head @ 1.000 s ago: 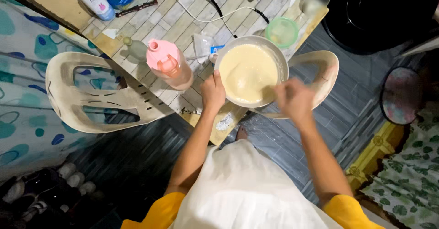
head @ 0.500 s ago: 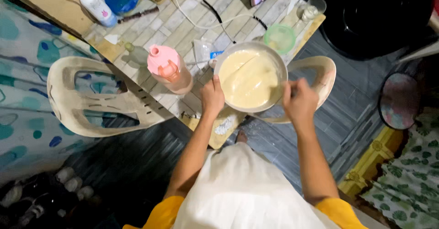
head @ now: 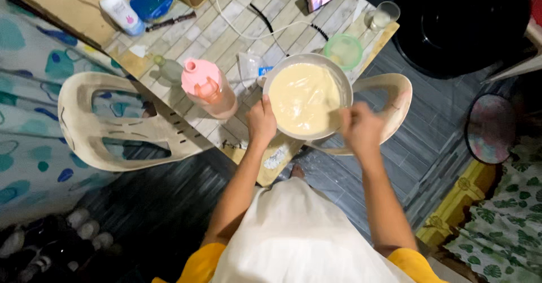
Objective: The person stirs a mixture in a bowl using a fork and a spoon, then opens a small blue packet and adds the contents to the batter. They continue stirring the batter until it reaches a uniform consistency.
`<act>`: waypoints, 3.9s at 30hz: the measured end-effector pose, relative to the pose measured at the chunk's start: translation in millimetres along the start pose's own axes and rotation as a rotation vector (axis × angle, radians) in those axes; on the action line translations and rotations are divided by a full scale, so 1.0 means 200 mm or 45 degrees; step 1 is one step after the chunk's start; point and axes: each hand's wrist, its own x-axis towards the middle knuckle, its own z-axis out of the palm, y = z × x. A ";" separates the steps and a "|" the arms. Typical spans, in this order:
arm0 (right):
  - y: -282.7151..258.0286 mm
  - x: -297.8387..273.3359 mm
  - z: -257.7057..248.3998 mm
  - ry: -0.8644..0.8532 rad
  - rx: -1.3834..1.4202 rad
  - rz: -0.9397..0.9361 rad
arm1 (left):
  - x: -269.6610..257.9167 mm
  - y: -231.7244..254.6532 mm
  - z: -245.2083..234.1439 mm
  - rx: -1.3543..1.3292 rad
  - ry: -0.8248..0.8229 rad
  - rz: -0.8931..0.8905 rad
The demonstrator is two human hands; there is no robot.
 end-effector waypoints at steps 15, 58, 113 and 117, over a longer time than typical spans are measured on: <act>-0.04 0.07 -0.04 -0.099 0.060 0.052 | 0.04 0.02 0.00 0.032 0.009 0.077; -0.02 0.10 -0.07 -0.280 0.220 -0.046 | 0.09 -0.09 0.06 -0.015 -0.017 0.094; -0.07 0.09 -0.01 -0.258 -0.026 -0.058 | 0.01 -0.01 -0.04 0.008 0.056 0.055; -0.05 0.09 -0.01 -0.095 0.074 0.055 | -0.02 -0.03 -0.04 0.016 0.040 0.048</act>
